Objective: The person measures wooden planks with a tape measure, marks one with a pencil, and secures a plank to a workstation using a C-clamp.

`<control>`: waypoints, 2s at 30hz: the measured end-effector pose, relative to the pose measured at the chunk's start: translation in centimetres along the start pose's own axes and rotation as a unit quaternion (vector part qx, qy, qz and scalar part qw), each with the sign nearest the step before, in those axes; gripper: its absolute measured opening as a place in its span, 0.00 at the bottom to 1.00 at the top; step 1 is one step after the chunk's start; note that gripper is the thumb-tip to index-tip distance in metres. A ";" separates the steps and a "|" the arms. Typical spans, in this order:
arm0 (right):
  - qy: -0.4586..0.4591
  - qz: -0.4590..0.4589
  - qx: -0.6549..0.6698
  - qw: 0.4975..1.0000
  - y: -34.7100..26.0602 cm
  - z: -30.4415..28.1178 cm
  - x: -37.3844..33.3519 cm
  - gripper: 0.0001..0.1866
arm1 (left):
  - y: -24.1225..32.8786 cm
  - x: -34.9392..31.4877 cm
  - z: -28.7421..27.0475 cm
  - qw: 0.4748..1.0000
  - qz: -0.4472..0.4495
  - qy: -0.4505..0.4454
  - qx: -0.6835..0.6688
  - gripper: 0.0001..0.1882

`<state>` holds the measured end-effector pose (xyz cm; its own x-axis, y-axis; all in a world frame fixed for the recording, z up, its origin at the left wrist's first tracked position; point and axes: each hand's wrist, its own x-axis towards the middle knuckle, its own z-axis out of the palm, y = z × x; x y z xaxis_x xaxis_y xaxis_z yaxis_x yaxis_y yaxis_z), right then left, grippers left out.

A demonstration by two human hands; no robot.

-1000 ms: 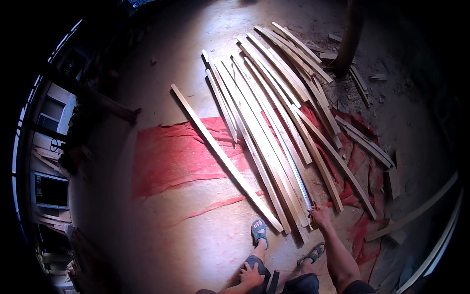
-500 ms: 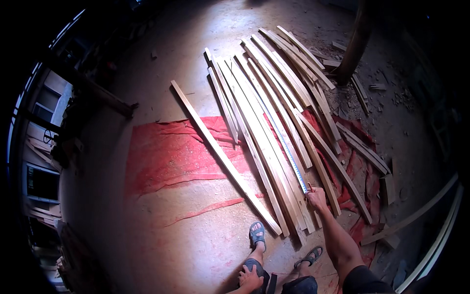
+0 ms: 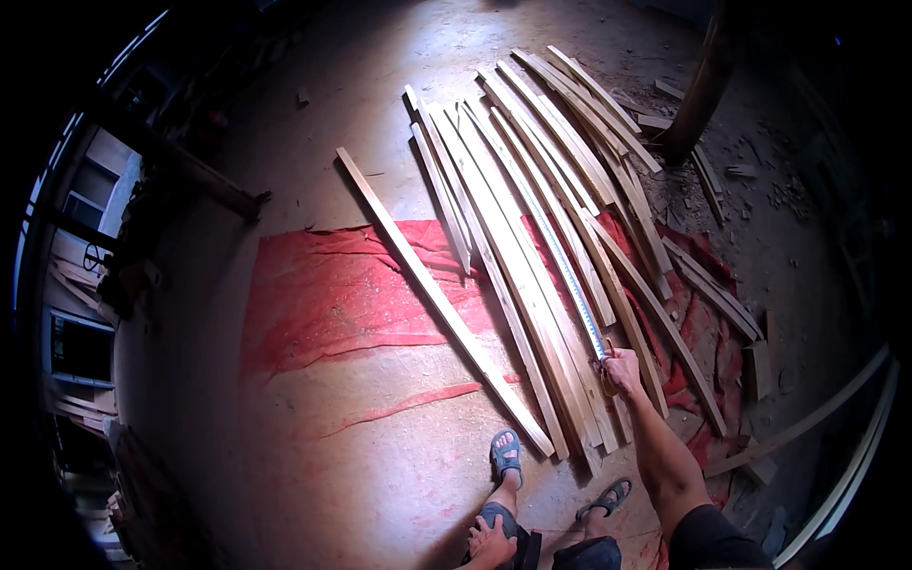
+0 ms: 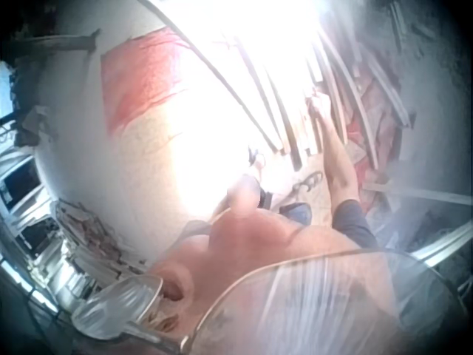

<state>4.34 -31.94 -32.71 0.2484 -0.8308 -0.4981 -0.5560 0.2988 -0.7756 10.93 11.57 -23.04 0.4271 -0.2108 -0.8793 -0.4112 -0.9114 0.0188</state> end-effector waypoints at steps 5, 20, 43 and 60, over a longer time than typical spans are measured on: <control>0.008 0.018 0.007 1.000 0.5 0.1 0.2 0.10 | 0.8 -0.5 -1.1 0.999 -0.011 0.023 -0.031 0.41; -0.001 -0.011 0.021 1.000 1.4 -0.7 0.5 0.09 | 1.9 -1.0 -1.6 0.996 -0.012 0.070 -0.055 0.35; 0.038 0.051 -0.092 0.994 8.1 -2.9 1.0 0.08 | 3.6 -3.5 -1.9 0.832 0.216 0.498 0.115 0.04; 0.019 0.036 -0.099 0.994 12.3 -1.8 2.6 0.11 | 0.4 0.7 6.7 0.992 0.024 0.010 0.127 0.43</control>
<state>-3.33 -31.27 -42.85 0.1733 -0.8290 -0.5317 -0.7170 0.2639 -0.6452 5.62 13.47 -26.82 0.4167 -0.2621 -0.8704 -0.6200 -0.7822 -0.0613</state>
